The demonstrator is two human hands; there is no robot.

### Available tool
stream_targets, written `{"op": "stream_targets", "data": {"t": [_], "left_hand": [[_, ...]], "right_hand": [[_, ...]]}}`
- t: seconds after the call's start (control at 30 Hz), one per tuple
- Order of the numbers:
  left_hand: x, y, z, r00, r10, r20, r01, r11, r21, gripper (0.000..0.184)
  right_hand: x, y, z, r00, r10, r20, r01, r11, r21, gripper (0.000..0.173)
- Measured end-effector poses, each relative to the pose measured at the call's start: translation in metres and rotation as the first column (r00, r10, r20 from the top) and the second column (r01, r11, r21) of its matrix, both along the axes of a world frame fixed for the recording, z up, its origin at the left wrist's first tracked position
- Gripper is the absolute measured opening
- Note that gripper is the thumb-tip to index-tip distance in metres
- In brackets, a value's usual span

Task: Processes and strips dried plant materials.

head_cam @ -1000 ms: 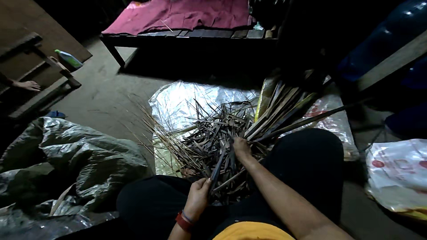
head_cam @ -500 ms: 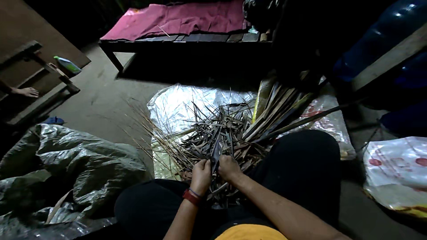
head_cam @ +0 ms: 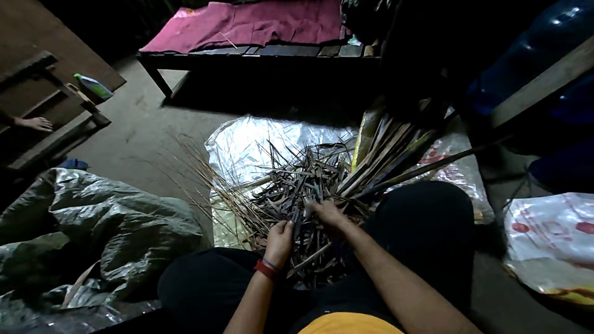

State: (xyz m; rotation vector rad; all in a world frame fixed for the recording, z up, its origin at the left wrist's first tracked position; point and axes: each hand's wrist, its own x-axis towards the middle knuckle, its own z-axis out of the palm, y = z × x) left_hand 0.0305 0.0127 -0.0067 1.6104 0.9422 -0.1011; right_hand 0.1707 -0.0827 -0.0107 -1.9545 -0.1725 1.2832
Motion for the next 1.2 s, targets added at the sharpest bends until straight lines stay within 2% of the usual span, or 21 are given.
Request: {"op": "stream_targets", "data": {"t": [0.03, 0.1, 0.17, 0.23, 0.27, 0.3, 0.33, 0.4, 0.47, 0.53, 0.63, 0.77, 0.93, 0.97, 1.1, 1.2], "left_hand": [[0.004, 0.0, -0.003, 1.0, -0.003, 0.011, 0.003, 1.0, 0.003, 0.032], [0.007, -0.002, -0.006, 0.999, -0.026, 0.027, 0.026, 1.0, -0.008, 0.032], [0.002, -0.003, -0.001, 0.996, -0.092, -0.001, 0.092, 0.995, -0.031, 0.032], [-0.009, -0.003, 0.005, 0.99, -0.132, -0.039, 0.13, 0.99, -0.055, 0.031], [-0.015, -0.004, 0.007, 0.992, -0.118, -0.045, 0.115, 0.991, -0.064, 0.03], [-0.019, -0.004, 0.006, 0.996, -0.08, -0.043, 0.077, 0.995, -0.066, 0.03], [-0.022, -0.004, 0.005, 0.999, -0.033, -0.04, 0.03, 0.998, -0.062, 0.03], [-0.023, 0.0, 0.001, 0.998, 0.036, -0.043, -0.038, 0.999, -0.038, 0.031], [-0.02, 0.003, -0.003, 0.998, 0.042, -0.046, -0.041, 0.999, 0.015, 0.032], [-0.017, 0.0, -0.001, 0.998, 0.023, -0.057, -0.021, 0.999, 0.047, 0.032], [-0.017, -0.004, 0.002, 0.998, 0.022, -0.065, -0.019, 0.999, 0.041, 0.033], [-0.025, -0.015, 0.012, 0.998, 0.033, -0.055, -0.036, 0.997, -0.066, 0.03], [-0.044, -0.023, 0.015, 0.999, 0.033, -0.034, -0.038, 0.988, -0.15, 0.028], [-0.044, -0.021, 0.014, 0.998, 0.044, -0.035, -0.049, 0.988, -0.146, 0.028], [-0.027, -0.004, 0.008, 0.996, 0.046, -0.073, -0.047, 0.999, -0.01, 0.03], [-0.005, 0.007, 0.002, 0.994, -0.001, -0.108, 0.013, 0.994, 0.11, 0.032]], "right_hand": [[-0.007, 0.001, 0.005, 0.995, 0.061, -0.078, -0.054, 0.995, 0.083, 0.041], [-0.011, 0.003, 0.005, 0.99, 0.132, -0.045, -0.123, 0.978, 0.171, 0.028], [-0.002, 0.005, 0.006, 1.0, 0.007, -0.004, -0.006, 0.982, 0.187, 0.025], [0.008, 0.008, 0.003, 0.974, -0.223, -0.022, 0.224, 0.958, 0.179, 0.027], [0.011, 0.009, 0.0, 0.955, -0.296, -0.029, 0.296, 0.938, 0.179, 0.026], [0.01, 0.008, -0.004, 0.952, -0.306, -0.02, 0.304, 0.935, 0.185, 0.025], [0.006, 0.006, -0.008, 0.971, -0.236, 0.029, 0.228, 0.958, 0.177, 0.026], [-0.011, 0.0, -0.007, 0.979, 0.077, 0.187, -0.098, 0.99, 0.105, 0.031], [-0.031, 0.002, 0.004, 0.881, 0.389, 0.268, -0.395, 0.918, -0.035, 0.03], [-0.047, 0.007, 0.016, 0.809, 0.515, 0.284, -0.493, 0.857, -0.15, 0.029], [-0.046, 0.01, 0.018, 0.778, 0.53, 0.339, -0.464, 0.847, -0.26, 0.031], [-0.023, 0.012, 0.014, 0.822, 0.468, 0.326, -0.354, 0.866, -0.352, 0.037], [0.014, 0.01, -0.019, 0.869, 0.255, 0.425, -0.132, 0.945, -0.299, 0.036], [0.016, 0.009, -0.021, 0.865, 0.254, 0.433, -0.125, 0.945, -0.303, 0.036], [-0.016, 0.004, -0.001, 0.851, 0.357, 0.385, -0.304, 0.933, -0.193, 0.034], [-0.048, 0.005, 0.017, 0.786, 0.535, 0.31, -0.5, 0.845, -0.191, 0.032]]}}
